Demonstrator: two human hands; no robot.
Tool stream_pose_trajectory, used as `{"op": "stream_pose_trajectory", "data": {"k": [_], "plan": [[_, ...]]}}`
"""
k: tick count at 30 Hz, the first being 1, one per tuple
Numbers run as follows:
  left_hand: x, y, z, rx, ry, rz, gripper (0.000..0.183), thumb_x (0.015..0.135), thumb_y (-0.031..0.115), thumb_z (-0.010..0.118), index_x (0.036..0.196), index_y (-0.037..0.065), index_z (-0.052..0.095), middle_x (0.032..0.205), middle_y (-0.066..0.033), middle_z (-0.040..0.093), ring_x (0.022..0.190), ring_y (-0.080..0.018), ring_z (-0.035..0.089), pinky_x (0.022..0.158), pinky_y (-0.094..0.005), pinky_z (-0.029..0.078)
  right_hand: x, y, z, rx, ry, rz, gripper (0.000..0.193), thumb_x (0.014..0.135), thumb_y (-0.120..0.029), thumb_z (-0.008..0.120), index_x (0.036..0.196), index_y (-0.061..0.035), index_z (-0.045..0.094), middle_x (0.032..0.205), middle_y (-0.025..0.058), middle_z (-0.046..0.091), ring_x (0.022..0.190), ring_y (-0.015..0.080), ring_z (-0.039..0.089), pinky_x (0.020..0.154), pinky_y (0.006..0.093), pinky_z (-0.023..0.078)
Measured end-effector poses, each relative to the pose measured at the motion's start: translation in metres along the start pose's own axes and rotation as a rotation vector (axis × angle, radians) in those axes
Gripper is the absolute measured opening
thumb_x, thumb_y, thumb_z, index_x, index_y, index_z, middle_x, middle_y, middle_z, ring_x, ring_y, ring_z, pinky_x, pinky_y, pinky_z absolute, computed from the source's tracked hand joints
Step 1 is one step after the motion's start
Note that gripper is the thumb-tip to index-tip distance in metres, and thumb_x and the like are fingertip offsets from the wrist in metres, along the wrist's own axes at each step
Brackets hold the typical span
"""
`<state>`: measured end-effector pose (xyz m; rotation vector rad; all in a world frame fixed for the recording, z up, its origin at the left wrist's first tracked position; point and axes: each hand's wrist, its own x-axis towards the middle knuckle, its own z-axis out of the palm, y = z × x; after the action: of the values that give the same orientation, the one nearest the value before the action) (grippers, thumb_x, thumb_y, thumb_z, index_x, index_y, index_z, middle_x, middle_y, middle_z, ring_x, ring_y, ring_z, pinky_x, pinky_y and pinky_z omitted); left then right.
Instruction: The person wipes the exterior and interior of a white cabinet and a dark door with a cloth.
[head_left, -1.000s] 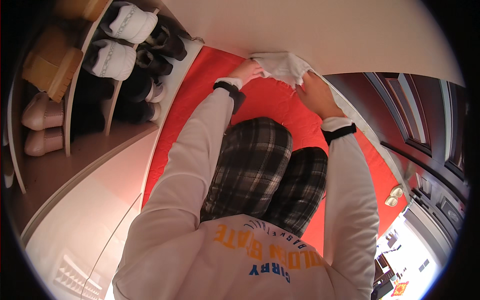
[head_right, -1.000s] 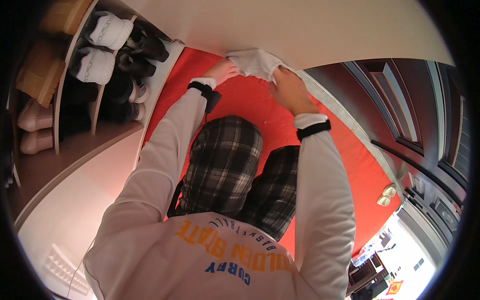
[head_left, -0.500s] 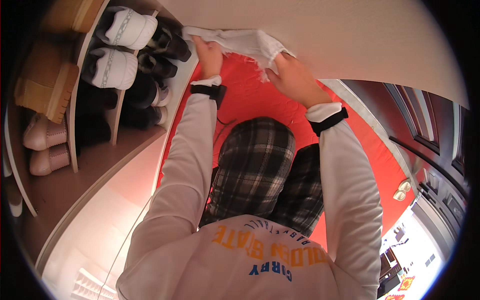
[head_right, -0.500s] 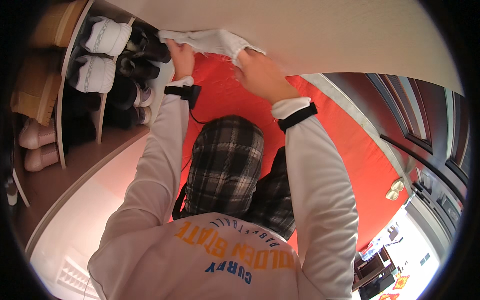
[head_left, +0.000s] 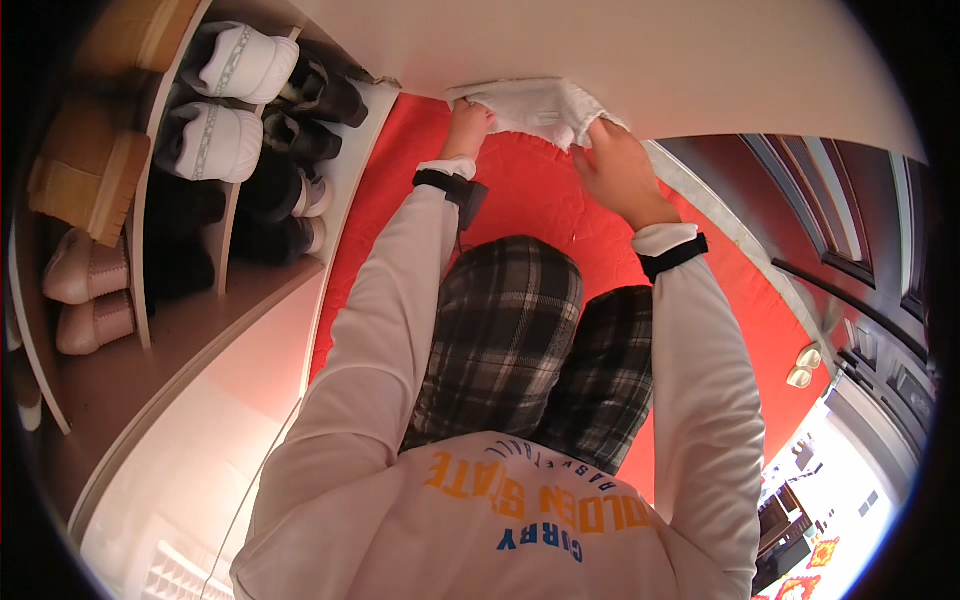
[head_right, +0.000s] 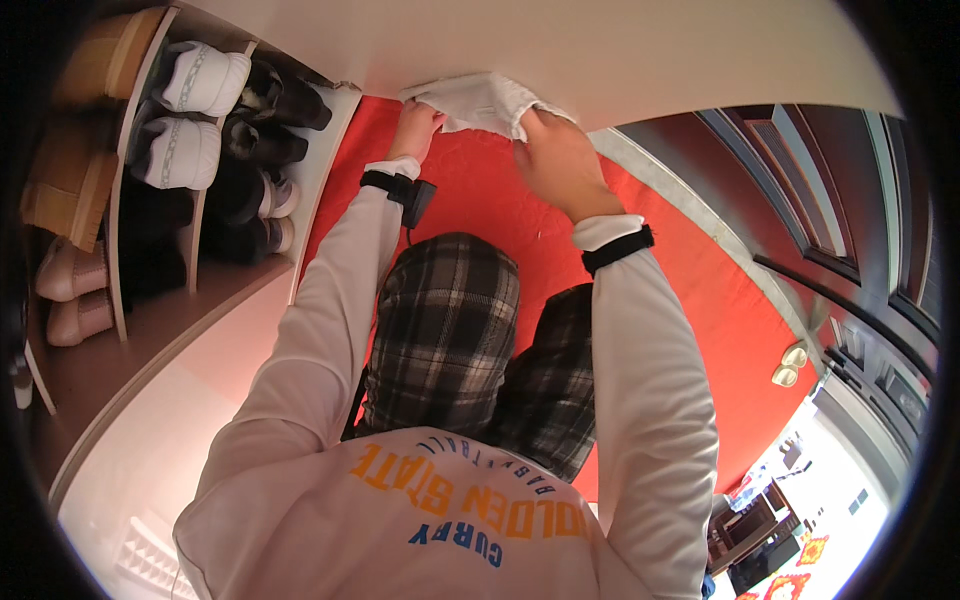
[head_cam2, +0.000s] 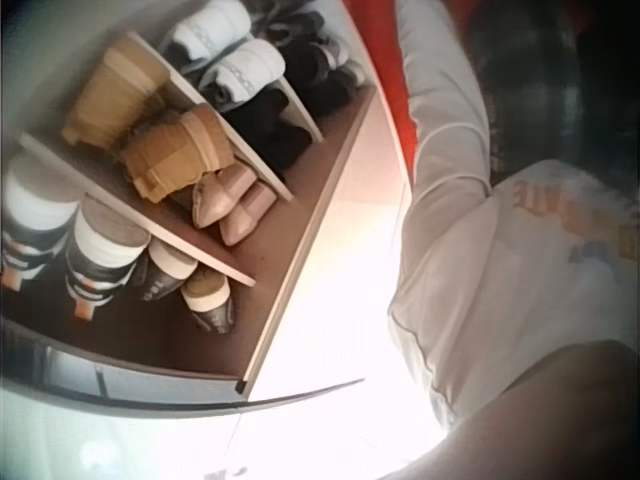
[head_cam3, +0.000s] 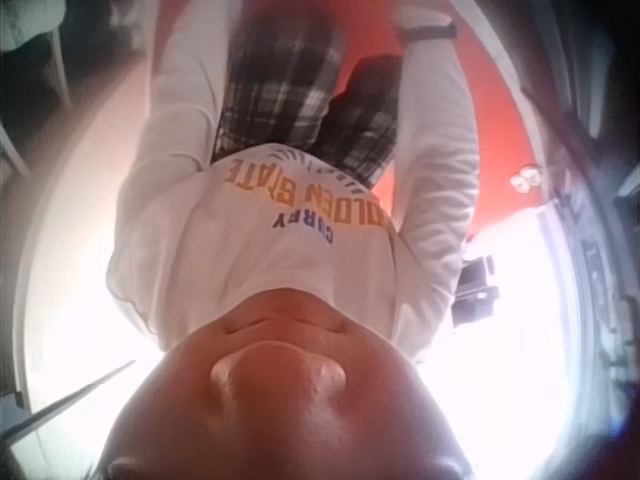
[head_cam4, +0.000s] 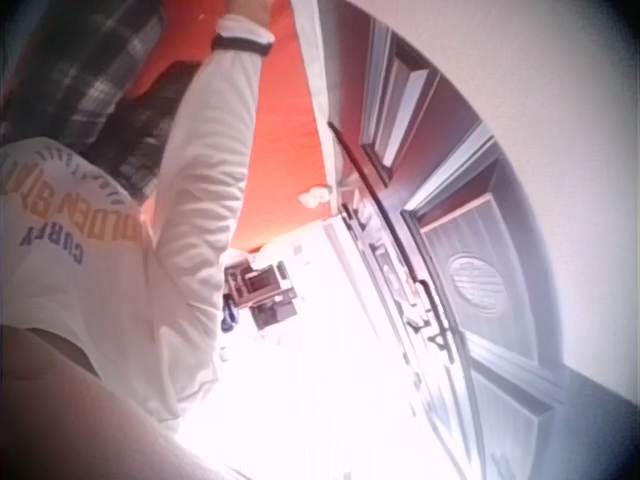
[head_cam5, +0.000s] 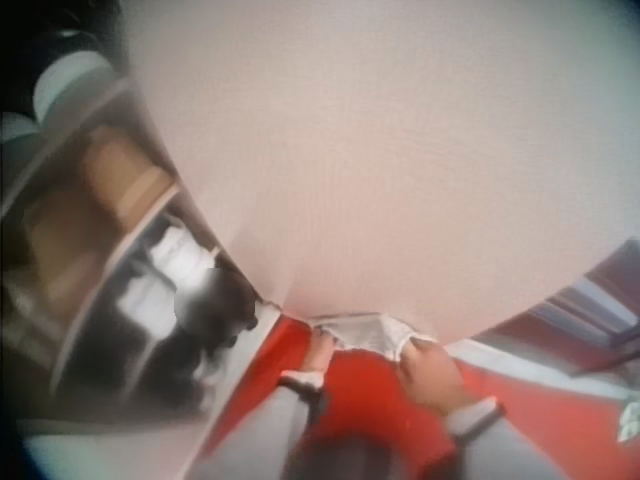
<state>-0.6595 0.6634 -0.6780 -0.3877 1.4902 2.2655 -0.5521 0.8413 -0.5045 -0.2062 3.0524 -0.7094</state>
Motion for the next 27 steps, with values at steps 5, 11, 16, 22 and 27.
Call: {"op": "stream_pose_trajectory", "data": {"k": [5,11,16,22,27], "plan": [[-0.061,0.078,0.041,0.256,-0.216,0.141,0.028,0.089,0.004,0.05,0.115,-0.001,0.042,0.098,-0.0078,0.053,0.088,-0.0171,0.053,0.08,-0.0301,0.047,-0.025,-0.004,-0.041,0.083,0.316,-0.009,0.046,0.083,-0.011,0.065,0.125,0.0001,0.048,0.106,0.0234,0.062,0.097,0.0449,0.058,0.081,0.048,0.049],[-0.137,0.2,0.086,0.538,-0.169,0.705,0.047,0.09,0.002,0.053,0.132,-0.003,0.033,0.11,-0.0127,0.055,0.099,-0.0192,0.053,0.086,-0.0294,0.045,-0.035,-0.054,-0.151,0.148,0.515,-0.004,0.047,0.082,-0.013,0.068,0.122,0.0009,0.048,0.098,0.0239,0.063,0.082,0.0434,0.06,0.07,0.0462,0.05],[-0.208,0.333,0.156,0.519,-0.232,0.779,0.047,0.095,0.0,0.043,0.14,-0.003,0.029,0.121,-0.0131,0.05,0.106,-0.0199,0.05,0.093,-0.0307,0.041,-0.04,-0.132,-0.288,0.258,0.502,0.088,0.057,0.082,-0.014,0.064,0.134,0.0003,0.043,0.117,0.0249,0.059,0.106,0.0421,0.057,0.09,0.0473,0.045],[-0.244,0.421,0.182,0.609,-0.238,0.811,0.05,0.096,0.003,0.046,0.143,-0.001,0.03,0.131,-0.0142,0.05,0.117,-0.0211,0.049,0.099,-0.0314,0.039,-0.032,-0.189,-0.379,0.32,0.411,0.101,0.05,0.082,-0.009,0.064,0.126,0.0049,0.043,0.106,0.0278,0.061,0.098,0.0472,0.058,0.082,0.0448,0.047],[-0.27,0.435,0.191,0.476,-0.269,0.709,0.052,0.095,0.004,0.05,0.143,-0.002,0.03,0.122,-0.0124,0.054,0.106,-0.0192,0.053,0.093,-0.0299,0.043,-0.028,-0.207,-0.403,0.28,0.356,0.104,0.054,0.082,-0.012,0.064,0.129,0.004,0.042,0.113,0.0282,0.059,0.102,0.0466,0.056,0.087,0.0461,0.045]]}}
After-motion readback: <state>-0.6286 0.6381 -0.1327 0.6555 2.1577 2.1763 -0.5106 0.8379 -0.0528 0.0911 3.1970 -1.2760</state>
